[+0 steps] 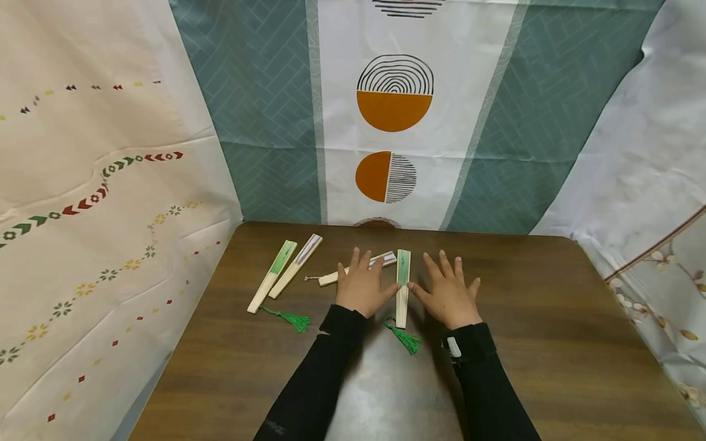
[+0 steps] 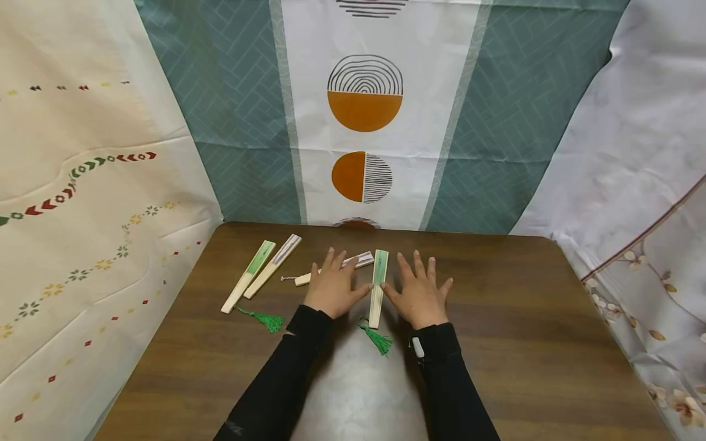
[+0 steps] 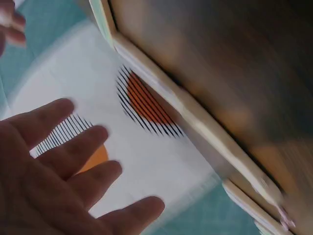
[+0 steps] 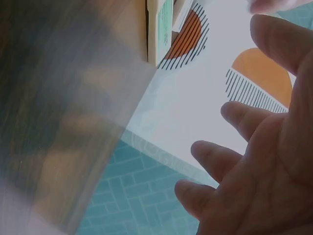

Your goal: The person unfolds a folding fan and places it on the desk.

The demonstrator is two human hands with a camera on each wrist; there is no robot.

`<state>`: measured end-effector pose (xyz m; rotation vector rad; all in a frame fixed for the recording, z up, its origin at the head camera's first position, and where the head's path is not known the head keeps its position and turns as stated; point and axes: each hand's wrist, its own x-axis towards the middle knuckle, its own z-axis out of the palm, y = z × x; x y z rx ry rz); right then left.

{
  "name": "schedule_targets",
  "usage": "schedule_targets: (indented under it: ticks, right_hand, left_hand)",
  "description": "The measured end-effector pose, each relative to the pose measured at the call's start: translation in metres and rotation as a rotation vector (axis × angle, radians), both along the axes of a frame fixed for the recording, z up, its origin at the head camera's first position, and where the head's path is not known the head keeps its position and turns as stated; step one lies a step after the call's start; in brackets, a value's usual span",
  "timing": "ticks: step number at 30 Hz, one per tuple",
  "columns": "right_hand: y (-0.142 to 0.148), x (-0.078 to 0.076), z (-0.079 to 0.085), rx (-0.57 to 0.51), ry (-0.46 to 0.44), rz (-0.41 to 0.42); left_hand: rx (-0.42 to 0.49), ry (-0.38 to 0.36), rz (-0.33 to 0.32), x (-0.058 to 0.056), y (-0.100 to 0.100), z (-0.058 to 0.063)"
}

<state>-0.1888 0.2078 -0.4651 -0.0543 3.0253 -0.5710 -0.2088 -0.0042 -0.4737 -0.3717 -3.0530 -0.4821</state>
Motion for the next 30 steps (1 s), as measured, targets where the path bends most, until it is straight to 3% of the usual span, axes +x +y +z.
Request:
schedule_targets:
  ticks: [7,11,15,17,20,22,24,27,30]
  right_hand:
    - [0.004,-0.001,0.0,-0.018,-0.009,0.005]
    - [0.007,0.001,-0.001,-0.02,-0.021,0.003]
    - [0.009,0.002,-0.001,-0.021,-0.027,-0.003]
    - [0.009,0.002,0.0,-0.021,-0.024,-0.001]
    - [0.009,0.001,0.0,-0.017,-0.024,0.004]
    - [0.008,0.0,0.0,-0.014,-0.03,0.006]
    - [0.008,0.0,-0.001,-0.011,-0.036,0.006]
    - [0.006,-0.001,-0.001,-0.007,-0.037,0.005]
    - [0.004,-0.001,-0.003,-0.008,-0.038,0.006]
  left_hand:
    - [-0.098,-0.083,-0.11,0.004,0.034,-0.012]
    - [-0.15,-0.147,-0.122,0.005,0.045,-0.021]
    - [-0.185,-0.172,-0.128,0.007,0.05,-0.022]
    - [-0.186,-0.128,-0.133,0.008,0.051,-0.023]
    - [-0.177,0.041,-0.139,0.003,0.053,-0.04]
    - [-0.156,0.177,-0.128,-0.007,0.056,-0.063]
    - [-0.143,0.251,-0.119,-0.016,0.059,-0.084]
    - [-0.122,0.293,-0.115,-0.03,0.06,-0.109]
    - [-0.105,0.276,-0.12,-0.037,0.059,-0.12]
